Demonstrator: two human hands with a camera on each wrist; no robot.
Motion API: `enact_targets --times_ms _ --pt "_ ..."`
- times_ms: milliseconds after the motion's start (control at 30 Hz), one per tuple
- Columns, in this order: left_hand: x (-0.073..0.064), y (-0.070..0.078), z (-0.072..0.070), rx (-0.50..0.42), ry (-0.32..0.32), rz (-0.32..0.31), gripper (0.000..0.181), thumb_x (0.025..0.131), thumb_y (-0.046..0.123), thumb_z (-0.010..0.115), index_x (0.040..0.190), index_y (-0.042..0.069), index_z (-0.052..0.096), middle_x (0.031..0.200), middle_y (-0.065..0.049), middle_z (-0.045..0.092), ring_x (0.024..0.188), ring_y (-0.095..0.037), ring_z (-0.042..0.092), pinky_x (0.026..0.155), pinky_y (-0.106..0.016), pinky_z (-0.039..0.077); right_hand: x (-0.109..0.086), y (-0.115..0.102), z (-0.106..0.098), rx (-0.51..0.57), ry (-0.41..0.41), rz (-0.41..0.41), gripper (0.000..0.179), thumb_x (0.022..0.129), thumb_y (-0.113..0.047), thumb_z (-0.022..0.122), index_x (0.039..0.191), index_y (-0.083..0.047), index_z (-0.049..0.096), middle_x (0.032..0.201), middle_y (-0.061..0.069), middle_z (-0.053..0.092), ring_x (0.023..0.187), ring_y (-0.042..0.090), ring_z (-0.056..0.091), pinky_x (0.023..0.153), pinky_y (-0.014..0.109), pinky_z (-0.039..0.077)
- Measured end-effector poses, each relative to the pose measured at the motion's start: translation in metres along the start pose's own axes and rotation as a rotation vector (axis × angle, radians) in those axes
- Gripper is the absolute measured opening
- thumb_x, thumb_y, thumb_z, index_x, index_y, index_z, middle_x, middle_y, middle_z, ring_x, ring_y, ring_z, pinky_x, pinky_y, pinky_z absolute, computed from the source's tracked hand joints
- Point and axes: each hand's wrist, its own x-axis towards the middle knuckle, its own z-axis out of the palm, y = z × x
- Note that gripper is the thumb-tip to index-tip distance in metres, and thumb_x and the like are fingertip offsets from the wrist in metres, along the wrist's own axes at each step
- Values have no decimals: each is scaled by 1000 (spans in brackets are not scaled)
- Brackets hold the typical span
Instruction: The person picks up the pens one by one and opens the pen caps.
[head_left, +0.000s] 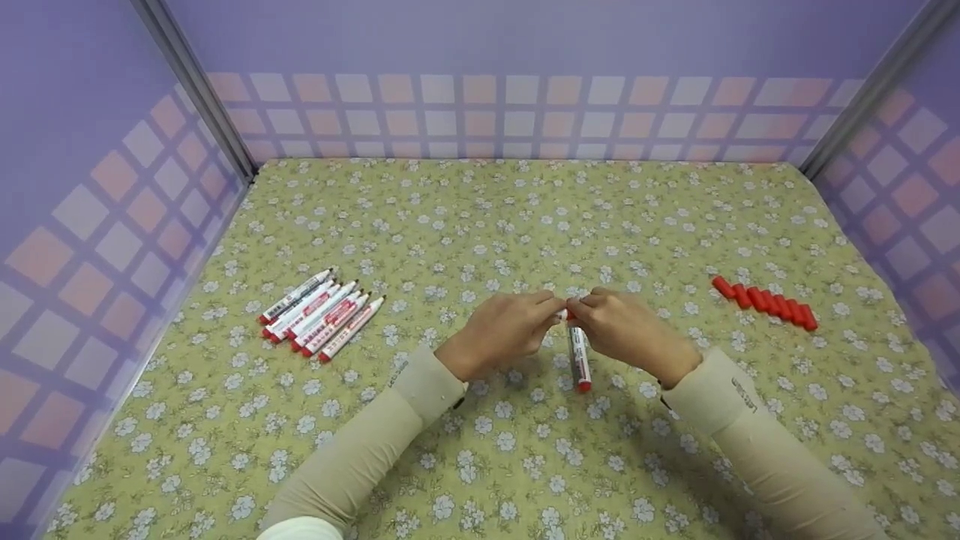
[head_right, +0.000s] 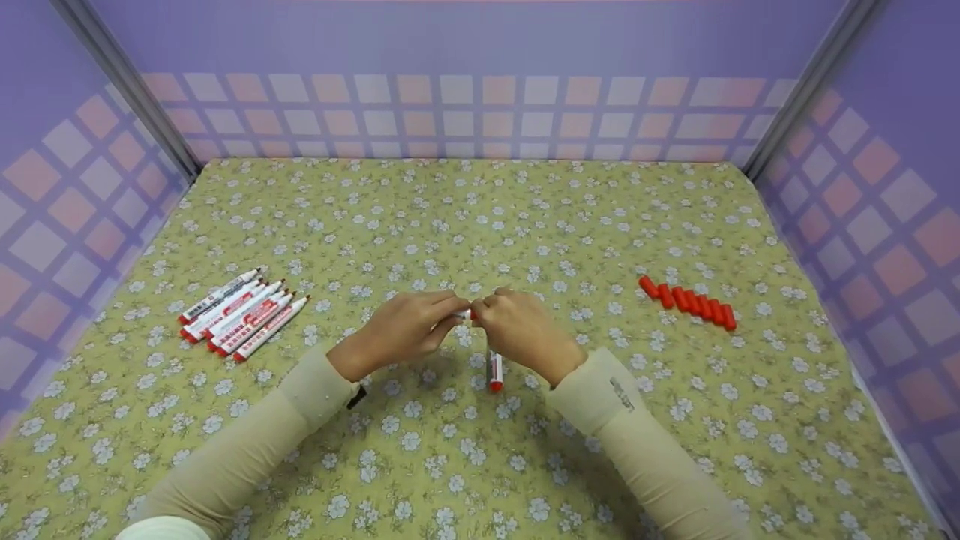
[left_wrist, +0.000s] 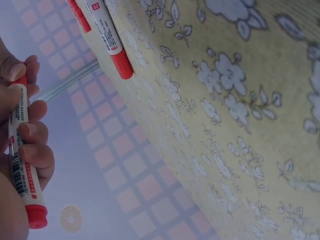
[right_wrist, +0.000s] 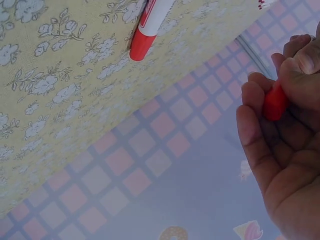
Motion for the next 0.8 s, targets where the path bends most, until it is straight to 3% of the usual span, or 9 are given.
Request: enact_targets --times_ms 167,367,600,800 --pt "1 -1 -1 -116 -23 -53 28 103 22 45 122 13 64 113 -1 68 80 -9 63 70 -24 51 0 1 0 -55 65 -27 6 85 -8 72 89 -3 71 72 7 68 58 18 54 55 28 48" --pt "2 -1 1 -91 -41 -43 28 103 22 44 119 12 65 105 -1 68 72 -9 57 65 -24 48 -2 2 2 -25 51 -25 8 87 -8 70 93 -3 72 74 6 71 57 16 53 54 26 48" --pt "-1 -4 2 -91 -72 -82 30 104 24 43 123 12 62 114 -1 65 83 -9 63 74 -26 52 -3 4 2 6 44 -5 16 85 -8 72 99 -1 73 77 8 71 61 18 58 57 27 51" --pt "-6 -8 0 -90 -95 -98 31 104 26 42 125 13 60 111 -1 63 79 -9 60 71 -27 51 -5 5 1 24 28 12 23 83 -7 74 104 1 72 80 10 72 66 20 62 60 29 54"
